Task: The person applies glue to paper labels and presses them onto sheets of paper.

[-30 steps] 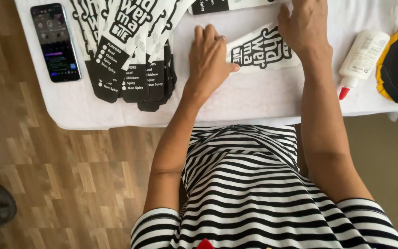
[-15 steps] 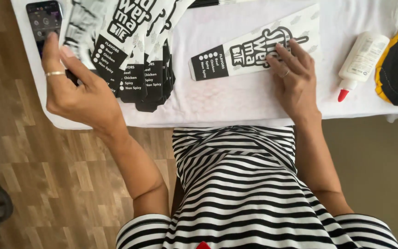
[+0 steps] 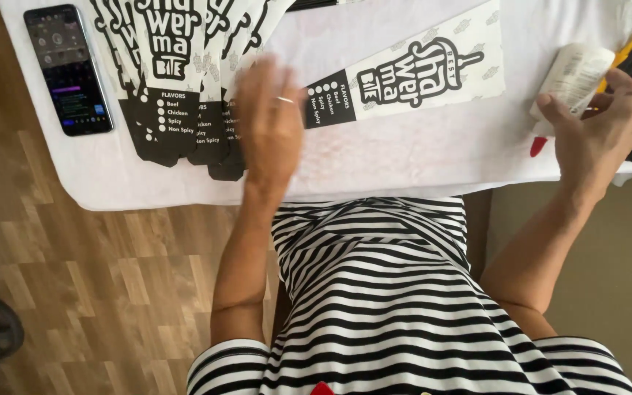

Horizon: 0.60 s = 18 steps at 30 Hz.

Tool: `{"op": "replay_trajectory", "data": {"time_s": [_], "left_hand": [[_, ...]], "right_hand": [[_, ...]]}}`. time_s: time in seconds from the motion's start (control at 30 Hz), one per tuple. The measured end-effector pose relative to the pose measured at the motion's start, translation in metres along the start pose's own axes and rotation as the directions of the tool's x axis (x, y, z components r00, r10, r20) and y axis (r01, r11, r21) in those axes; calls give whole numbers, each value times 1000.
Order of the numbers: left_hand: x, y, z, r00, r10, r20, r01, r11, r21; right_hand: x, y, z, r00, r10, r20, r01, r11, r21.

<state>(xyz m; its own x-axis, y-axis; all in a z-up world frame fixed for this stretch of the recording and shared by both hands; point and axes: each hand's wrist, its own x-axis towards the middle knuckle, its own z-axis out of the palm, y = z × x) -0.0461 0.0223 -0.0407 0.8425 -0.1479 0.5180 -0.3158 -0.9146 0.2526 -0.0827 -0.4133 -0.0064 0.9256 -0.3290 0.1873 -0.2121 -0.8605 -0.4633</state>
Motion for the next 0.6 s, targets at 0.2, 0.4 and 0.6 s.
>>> {"op": "replay_trajectory", "data": {"time_s": [0.2, 0.4, 0.6], "left_hand": [[6, 53, -4, 916, 337, 215, -282, 926, -251], [6, 45, -1, 901, 397, 175, -353, 905, -238], [31, 43, -13, 928, 336, 163, -242, 873, -424]], "right_hand": [[-2, -30, -13, 889, 393, 234, -450, 660, 602], [-23, 2, 4, 947, 303, 109, -198, 281, 939], [-36, -56, 31, 999, -14, -45, 47, 363, 931]]}}
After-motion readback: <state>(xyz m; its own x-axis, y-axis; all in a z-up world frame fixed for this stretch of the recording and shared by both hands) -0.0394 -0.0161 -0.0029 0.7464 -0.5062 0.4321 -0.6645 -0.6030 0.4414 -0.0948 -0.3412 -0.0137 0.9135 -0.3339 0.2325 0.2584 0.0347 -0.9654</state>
